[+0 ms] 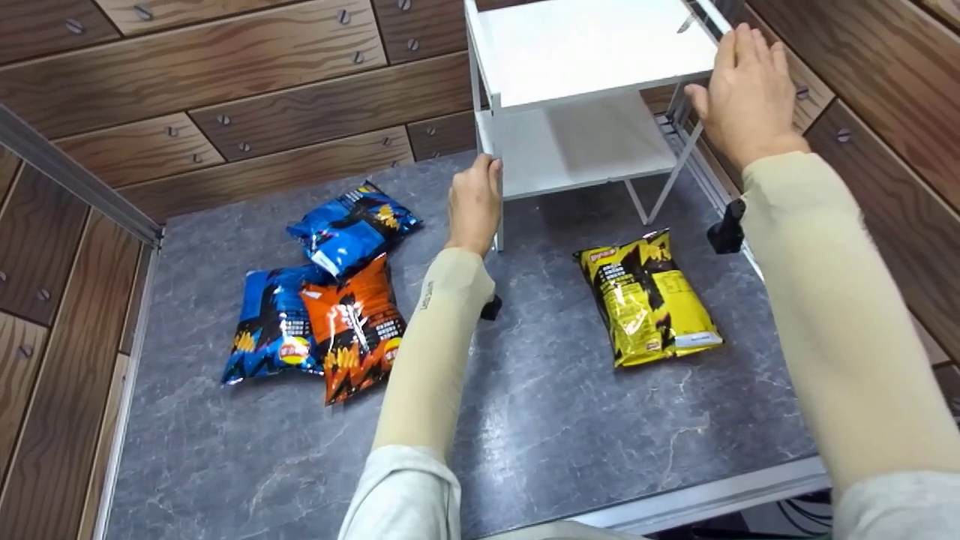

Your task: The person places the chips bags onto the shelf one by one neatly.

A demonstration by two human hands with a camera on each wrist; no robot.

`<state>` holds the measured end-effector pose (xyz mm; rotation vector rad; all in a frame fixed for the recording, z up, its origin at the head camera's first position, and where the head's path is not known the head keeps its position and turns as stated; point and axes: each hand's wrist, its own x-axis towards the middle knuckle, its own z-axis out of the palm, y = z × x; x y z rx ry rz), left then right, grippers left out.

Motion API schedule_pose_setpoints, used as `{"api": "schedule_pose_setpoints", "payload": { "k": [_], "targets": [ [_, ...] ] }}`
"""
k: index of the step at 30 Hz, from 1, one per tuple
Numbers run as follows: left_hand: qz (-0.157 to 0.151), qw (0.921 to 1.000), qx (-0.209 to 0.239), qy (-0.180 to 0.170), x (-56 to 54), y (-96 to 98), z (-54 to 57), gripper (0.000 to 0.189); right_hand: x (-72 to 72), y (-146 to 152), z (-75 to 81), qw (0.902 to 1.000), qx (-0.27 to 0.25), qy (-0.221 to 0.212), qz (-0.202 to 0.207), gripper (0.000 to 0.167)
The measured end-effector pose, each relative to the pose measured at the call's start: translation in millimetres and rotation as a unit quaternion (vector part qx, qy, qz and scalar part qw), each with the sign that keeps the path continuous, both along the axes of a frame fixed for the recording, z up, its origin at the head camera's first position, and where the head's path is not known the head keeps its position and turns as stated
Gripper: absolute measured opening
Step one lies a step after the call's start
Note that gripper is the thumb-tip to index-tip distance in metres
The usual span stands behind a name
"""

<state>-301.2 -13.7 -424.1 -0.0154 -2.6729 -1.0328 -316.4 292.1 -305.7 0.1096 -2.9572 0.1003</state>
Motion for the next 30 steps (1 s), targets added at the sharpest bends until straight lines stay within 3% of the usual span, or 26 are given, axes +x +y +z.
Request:
{"api": "schedule_pose_setpoints", "payload": {
  "k": [4, 13, 24, 30],
  "targets": [
    [0.006, 0.9997, -0.024, 0.009, 3.8, -4.5, -1.6, 0.031, 1.6, -5.3, -1.0, 0.9999, 0.012, 0.006, -0.002, 0.071],
    [-0.027, 0.9963, -0.06, 0.055, 8.9, -18.1, -4.3, 0.027, 6.5, -12.1, -1.5, 0.9991, 0.009, 0.041, 0.003, 0.063],
    [-0.031, 0.9912, -0.082, 0.099, 19.7, -48.4, -11.3, 0.025, 7.3, -31.7, -14.1, 0.9904, -0.047, 0.122, 0.046, 0.05],
    [-0.044, 0.987, -0.089, 0.126, 24.7, -63.7, -14.7, 0.026, 11.1, -39.3, -22.4, 0.9858, -0.063, 0.142, 0.065, 0.049]
  ]
}}
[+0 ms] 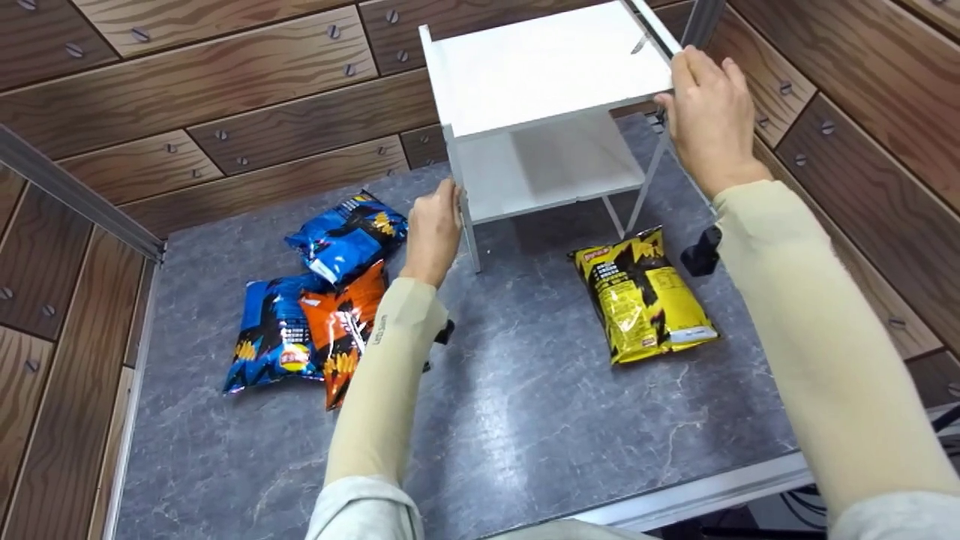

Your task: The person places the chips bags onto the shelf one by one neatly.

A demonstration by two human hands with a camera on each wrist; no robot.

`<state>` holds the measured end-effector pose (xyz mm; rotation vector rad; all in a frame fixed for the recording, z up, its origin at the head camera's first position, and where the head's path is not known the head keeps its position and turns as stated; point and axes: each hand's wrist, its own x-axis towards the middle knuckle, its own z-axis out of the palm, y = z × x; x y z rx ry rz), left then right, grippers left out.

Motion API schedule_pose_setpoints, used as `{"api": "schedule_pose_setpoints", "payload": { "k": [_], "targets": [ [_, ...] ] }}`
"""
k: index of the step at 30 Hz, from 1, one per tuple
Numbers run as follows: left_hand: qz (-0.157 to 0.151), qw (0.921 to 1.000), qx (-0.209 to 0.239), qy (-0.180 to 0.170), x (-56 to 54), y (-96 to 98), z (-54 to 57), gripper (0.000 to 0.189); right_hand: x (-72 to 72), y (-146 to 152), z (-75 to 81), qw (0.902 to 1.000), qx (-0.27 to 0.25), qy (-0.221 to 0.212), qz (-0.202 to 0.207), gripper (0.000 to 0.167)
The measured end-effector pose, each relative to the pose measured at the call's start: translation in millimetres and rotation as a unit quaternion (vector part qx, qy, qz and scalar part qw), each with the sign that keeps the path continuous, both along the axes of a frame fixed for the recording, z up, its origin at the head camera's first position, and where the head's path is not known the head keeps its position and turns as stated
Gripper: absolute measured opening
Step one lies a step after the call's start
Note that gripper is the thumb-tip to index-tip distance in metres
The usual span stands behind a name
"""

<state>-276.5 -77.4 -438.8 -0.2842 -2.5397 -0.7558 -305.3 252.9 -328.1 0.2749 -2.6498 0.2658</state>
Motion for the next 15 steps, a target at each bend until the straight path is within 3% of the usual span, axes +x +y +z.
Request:
{"api": "schedule_pose_setpoints", "payload": {
  "k": [5, 15],
  "targets": [
    [0.001, 0.9999, -0.005, 0.015, 5.8, -12.2, -2.0, 0.025, 2.5, -4.9, -6.0, 0.9987, -0.014, 0.04, 0.027, 0.046],
    [-0.008, 0.9999, -0.008, 0.007, 22.2, -29.4, -2.9, 0.028, 11.7, -13.3, -15.0, 0.9925, -0.06, 0.094, 0.049, 0.035]
  ]
}}
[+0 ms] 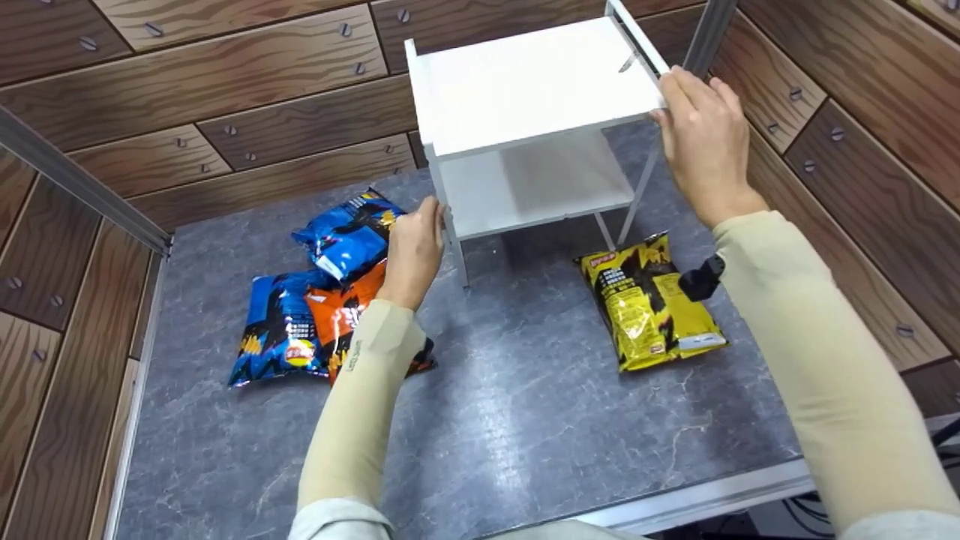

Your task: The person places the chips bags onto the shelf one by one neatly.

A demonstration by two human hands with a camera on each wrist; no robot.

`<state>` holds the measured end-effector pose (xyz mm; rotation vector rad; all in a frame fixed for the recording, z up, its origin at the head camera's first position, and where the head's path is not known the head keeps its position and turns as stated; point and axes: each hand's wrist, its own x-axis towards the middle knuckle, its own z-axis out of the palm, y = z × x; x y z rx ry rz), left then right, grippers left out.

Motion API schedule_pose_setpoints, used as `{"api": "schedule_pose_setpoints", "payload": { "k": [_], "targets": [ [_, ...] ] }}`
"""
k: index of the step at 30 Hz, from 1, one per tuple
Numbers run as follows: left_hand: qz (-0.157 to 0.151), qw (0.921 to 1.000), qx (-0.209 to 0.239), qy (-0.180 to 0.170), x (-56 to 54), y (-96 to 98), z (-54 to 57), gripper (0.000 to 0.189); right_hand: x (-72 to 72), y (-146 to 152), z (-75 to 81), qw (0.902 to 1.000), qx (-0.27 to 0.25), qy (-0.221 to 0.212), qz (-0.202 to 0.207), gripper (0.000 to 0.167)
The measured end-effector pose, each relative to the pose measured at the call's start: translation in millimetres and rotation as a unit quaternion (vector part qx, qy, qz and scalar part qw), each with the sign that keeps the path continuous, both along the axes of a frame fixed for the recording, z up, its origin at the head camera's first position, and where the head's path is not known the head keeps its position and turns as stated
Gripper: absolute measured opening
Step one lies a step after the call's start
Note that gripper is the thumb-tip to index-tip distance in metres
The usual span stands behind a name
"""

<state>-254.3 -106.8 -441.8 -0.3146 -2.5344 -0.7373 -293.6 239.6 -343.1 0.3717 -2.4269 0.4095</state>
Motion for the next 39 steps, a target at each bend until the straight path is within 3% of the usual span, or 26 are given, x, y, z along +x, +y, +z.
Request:
{"api": "schedule_pose_setpoints", "payload": {
  "k": [10, 18, 24, 28, 39],
  "targets": [
    [-0.012, 0.9988, -0.001, 0.048, 12.7, -16.6, -3.0, 0.024, 9.3, -10.6, -2.8, 0.9986, -0.004, 0.05, 0.019, 0.032],
    [-0.019, 0.9995, 0.017, 0.018, 27.1, -29.1, -1.0, 0.026, 20.6, -19.1, -5.3, 0.9976, -0.005, 0.061, 0.032, 0.034],
    [-0.006, 0.9995, 0.019, 0.026, 38.4, -37.9, -0.2, 0.023, 30.6, -25.5, -5.7, 0.9974, -0.012, 0.055, 0.045, 0.035],
    [-0.015, 0.9992, 0.026, 0.025, 43.1, -41.7, -0.3, 0.021, 36.2, -27.6, -6.1, 0.9973, -0.016, 0.055, 0.046, 0.035],
    [-0.022, 0.9989, 0.037, -0.021, 59.2, -55.7, 3.9, 0.026, 44.4, -37.2, -11.8, 0.9944, -0.01, 0.086, 0.06, 0.031]
  ]
}}
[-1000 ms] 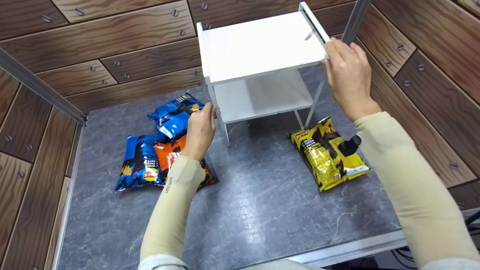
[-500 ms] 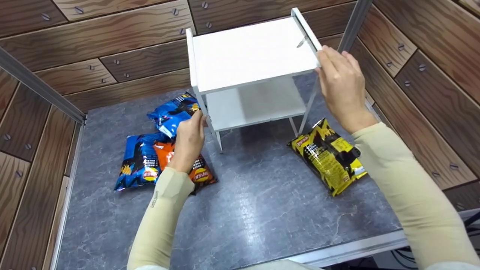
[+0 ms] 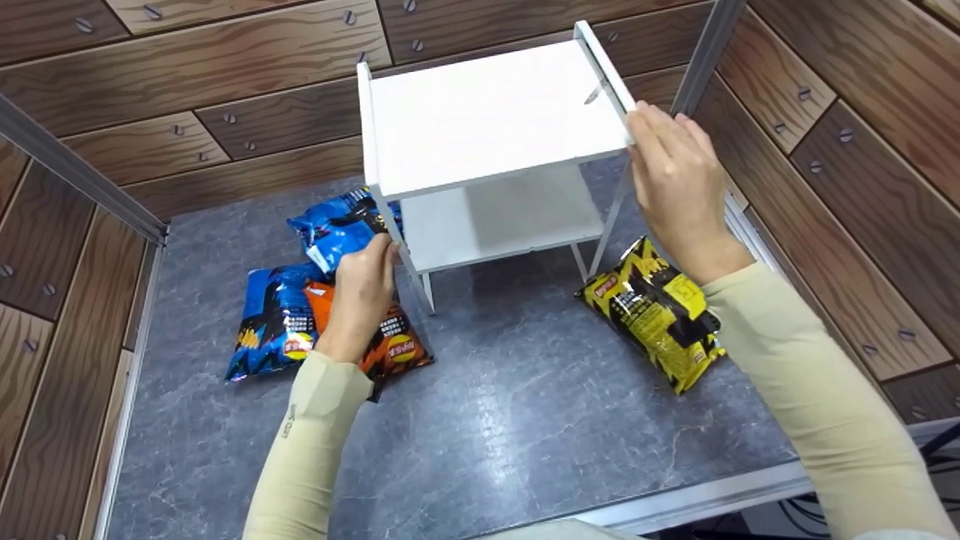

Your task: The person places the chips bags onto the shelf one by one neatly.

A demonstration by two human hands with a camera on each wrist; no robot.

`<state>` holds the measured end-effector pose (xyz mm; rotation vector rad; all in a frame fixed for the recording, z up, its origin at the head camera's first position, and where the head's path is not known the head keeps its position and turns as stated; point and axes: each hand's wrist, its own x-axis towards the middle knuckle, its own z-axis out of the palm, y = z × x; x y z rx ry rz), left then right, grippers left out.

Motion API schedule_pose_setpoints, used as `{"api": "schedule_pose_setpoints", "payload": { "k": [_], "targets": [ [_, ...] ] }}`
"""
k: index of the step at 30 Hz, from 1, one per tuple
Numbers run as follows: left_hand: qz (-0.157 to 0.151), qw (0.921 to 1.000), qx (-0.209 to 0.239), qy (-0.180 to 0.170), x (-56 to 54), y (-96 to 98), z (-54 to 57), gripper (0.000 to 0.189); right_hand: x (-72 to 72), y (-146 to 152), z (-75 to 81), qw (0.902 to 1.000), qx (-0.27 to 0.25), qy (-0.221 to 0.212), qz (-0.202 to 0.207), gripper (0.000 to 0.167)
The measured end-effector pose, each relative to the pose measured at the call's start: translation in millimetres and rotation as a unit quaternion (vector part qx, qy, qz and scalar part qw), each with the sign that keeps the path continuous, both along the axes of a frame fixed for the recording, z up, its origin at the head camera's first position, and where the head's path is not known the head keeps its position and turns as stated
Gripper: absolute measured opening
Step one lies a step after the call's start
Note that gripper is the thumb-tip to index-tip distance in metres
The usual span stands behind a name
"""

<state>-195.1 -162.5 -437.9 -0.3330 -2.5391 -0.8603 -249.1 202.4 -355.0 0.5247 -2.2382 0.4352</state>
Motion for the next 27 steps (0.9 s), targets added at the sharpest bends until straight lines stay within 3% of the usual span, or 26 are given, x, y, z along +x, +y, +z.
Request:
{"api": "schedule_pose_setpoints", "payload": {
  "k": [8, 13, 18, 22, 27],
  "targets": [
    [0.003, 1.0, -0.003, 0.0, 11.1, -8.4, -1.1, 0.026, 8.0, -4.5, -2.6, 0.9999, 0.001, 0.011, 0.013, 0.036],
    [0.001, 1.0, 0.004, -0.001, 12.4, -10.3, -1.5, 0.024, 9.8, -3.3, -4.2, 0.9998, 0.017, -0.003, 0.004, 0.042],
    [0.002, 1.0, -0.009, -0.002, 11.7, -11.9, 2.4, 0.026, 9.1, -3.6, -5.0, 0.9999, -0.003, -0.004, 0.008, 0.044],
    [0.018, 0.9996, -0.021, 0.01, 10.6, -14.8, 12.5, 0.031, 8.3, -5.1, -5.7, 0.9996, -0.025, -0.002, 0.017, 0.044],
    [0.063, 0.9962, -0.039, 0.046, 6.9, -18.0, 39.8, 0.044, 6.1, -5.9, -7.1, 0.9995, -0.026, -0.002, 0.019, 0.044]
  ]
}}
